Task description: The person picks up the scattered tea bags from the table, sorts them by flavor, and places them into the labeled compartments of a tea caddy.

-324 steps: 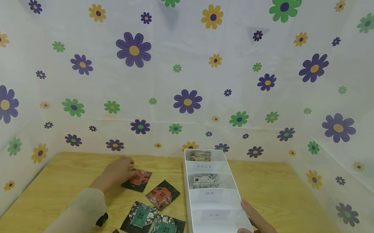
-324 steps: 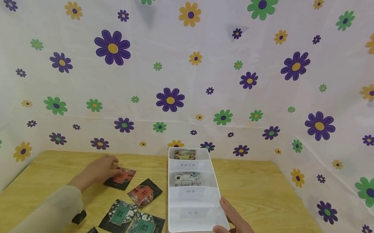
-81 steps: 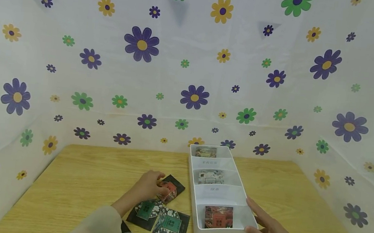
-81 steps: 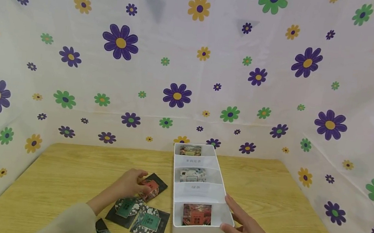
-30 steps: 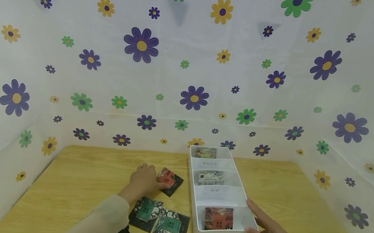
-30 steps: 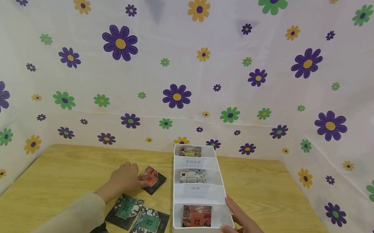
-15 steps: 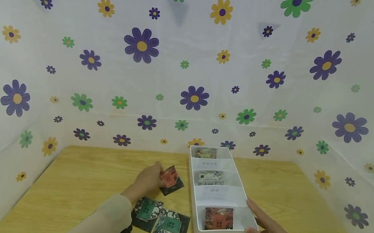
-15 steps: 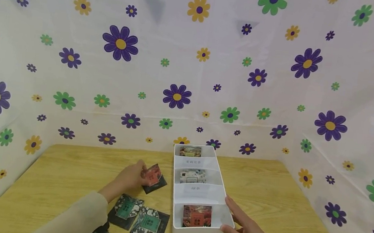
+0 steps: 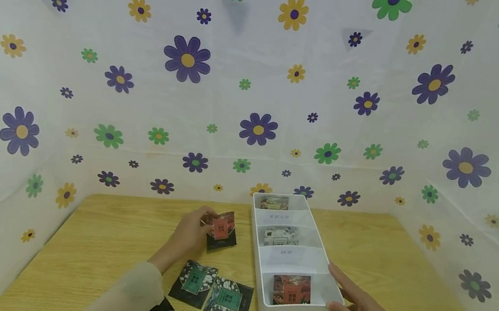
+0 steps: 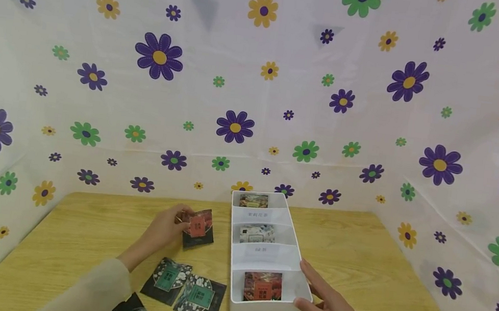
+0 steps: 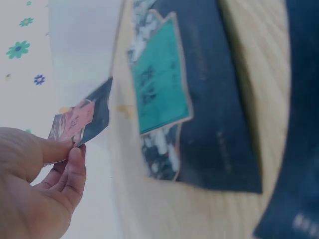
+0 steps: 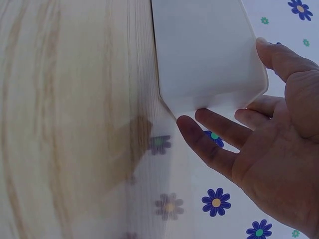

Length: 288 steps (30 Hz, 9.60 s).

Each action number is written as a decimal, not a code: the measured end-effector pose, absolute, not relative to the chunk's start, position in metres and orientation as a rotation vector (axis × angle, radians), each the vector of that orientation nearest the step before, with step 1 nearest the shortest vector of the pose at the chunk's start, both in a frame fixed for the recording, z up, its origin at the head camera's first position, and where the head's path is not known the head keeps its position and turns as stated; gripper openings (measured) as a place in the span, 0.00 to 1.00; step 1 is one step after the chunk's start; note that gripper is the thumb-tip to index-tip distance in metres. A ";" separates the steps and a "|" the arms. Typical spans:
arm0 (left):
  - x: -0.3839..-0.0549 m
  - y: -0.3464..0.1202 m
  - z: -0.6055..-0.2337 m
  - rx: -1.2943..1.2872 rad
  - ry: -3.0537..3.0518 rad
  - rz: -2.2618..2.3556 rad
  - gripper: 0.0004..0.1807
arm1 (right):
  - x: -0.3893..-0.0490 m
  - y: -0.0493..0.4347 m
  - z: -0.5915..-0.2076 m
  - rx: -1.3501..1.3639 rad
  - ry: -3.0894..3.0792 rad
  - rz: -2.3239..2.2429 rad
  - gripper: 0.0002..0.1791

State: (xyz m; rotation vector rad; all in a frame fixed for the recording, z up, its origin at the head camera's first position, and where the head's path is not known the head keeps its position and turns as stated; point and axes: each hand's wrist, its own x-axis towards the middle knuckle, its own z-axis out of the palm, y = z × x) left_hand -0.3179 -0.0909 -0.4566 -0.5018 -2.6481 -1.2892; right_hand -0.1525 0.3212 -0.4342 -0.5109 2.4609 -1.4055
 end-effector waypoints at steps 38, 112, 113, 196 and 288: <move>-0.241 -0.021 -0.391 -0.884 -2.493 -1.754 0.17 | -0.152 0.320 -0.430 -0.461 2.459 -1.385 0.42; -0.216 -0.018 -0.415 -0.782 -2.659 -1.298 0.09 | -0.152 0.318 -0.430 -0.428 2.456 -1.377 0.42; -0.217 -0.025 -0.415 -0.782 -2.668 -1.330 0.10 | -0.152 0.318 -0.429 -0.413 2.452 -1.378 0.42; -0.283 -0.165 -0.459 -0.359 -2.871 -1.215 0.17 | -0.153 0.318 -0.429 -0.452 2.451 -1.382 0.41; -0.340 0.055 -0.427 -0.570 -2.682 -1.048 0.11 | -0.152 0.319 -0.434 -0.365 2.458 -1.347 0.43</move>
